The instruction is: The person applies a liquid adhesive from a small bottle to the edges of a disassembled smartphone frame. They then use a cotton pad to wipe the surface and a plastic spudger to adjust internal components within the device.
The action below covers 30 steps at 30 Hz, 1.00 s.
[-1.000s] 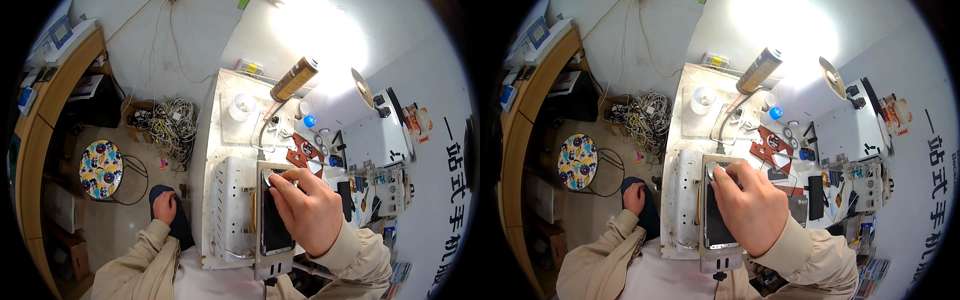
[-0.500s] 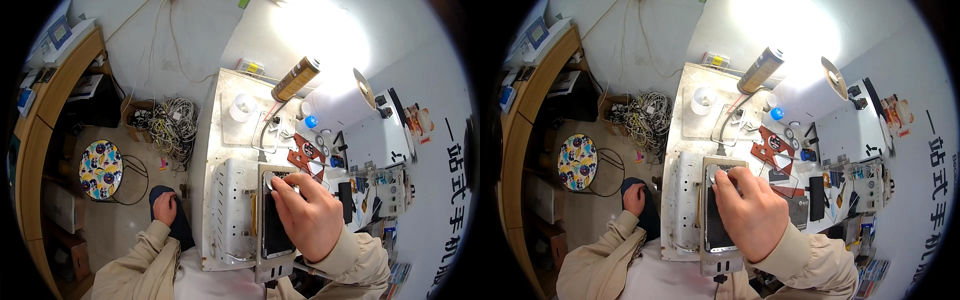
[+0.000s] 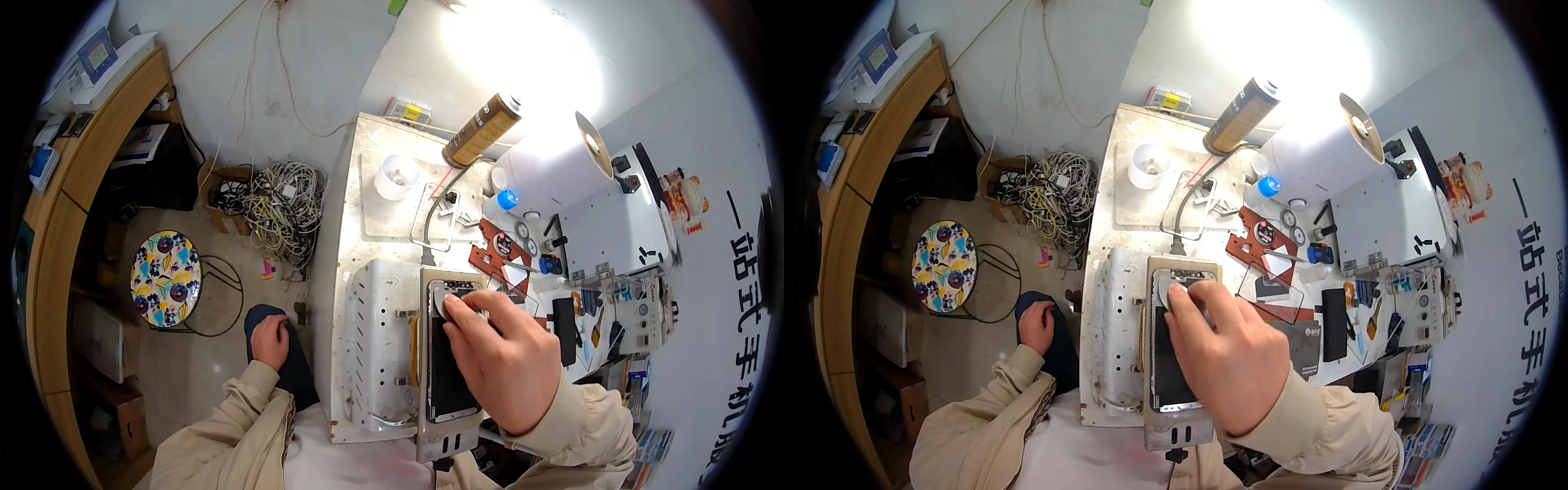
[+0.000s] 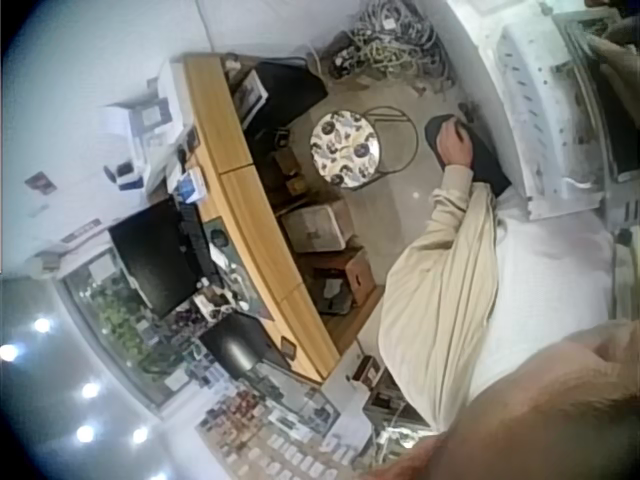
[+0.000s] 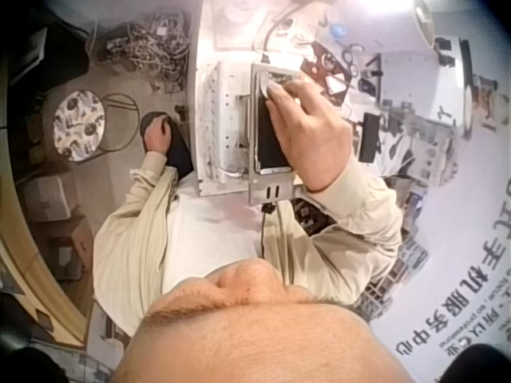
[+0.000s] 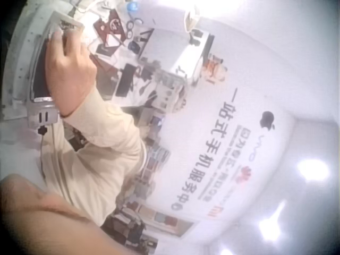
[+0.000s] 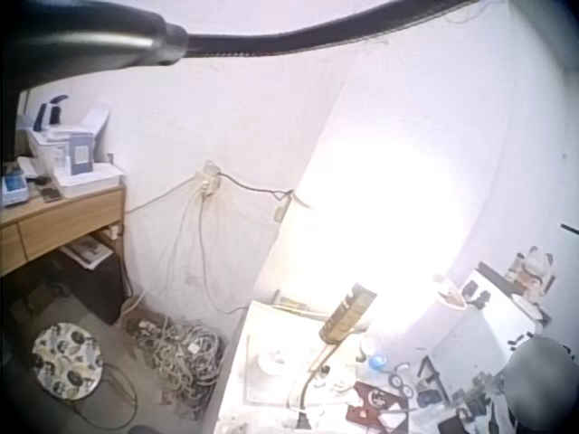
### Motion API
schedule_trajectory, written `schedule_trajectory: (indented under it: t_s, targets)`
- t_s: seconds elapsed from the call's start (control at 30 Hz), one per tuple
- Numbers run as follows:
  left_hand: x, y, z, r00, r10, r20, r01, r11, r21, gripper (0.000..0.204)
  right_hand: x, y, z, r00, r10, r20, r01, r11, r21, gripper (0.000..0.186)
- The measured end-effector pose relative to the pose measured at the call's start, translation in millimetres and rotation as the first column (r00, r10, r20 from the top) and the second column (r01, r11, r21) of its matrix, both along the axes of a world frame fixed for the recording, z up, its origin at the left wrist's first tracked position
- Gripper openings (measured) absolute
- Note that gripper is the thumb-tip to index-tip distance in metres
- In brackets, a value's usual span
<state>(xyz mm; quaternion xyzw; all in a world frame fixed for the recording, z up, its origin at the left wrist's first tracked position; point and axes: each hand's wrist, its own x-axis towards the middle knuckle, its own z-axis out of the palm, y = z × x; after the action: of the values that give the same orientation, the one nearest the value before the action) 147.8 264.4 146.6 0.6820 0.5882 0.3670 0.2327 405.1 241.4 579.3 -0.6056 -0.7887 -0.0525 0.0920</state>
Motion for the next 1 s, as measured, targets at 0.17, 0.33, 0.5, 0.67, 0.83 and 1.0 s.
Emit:
schedule_trajectory:
  t_s: [0.17,0.33,0.5,0.67,0.83,1.0]
  targets:
    - [0,0,-1,1.000,-0.004,-0.004,0.004,1.000,-0.015,0.011,4,-6,5,0.997,-0.022,0.074,0.021,1.000,0.009,0.025]
    - [1,1,0,1.000,-0.001,-0.013,0.001,1.000,0.012,0.011,7,-6,9,0.997,-0.033,0.071,0.033,0.999,0.010,0.025]
    - [0,0,-2,0.999,-0.014,-0.029,0.015,0.999,0.028,0.011,16,-8,3,0.997,0.012,0.077,-0.015,0.999,0.032,0.027]
    - [1,1,-2,0.999,-0.018,-0.034,0.019,1.000,0.022,0.011,16,-4,6,0.999,-0.007,0.051,0.006,1.000,0.019,0.024]
    - [1,1,-4,1.000,-0.015,-0.027,0.015,1.000,0.027,0.011,18,-3,3,1.000,-0.005,0.022,0.005,1.000,0.021,0.024]
    - [1,1,-3,0.999,-0.013,-0.041,0.015,1.000,0.027,0.011,18,-3,-3,1.000,-0.018,0.007,0.017,0.999,0.037,0.026]
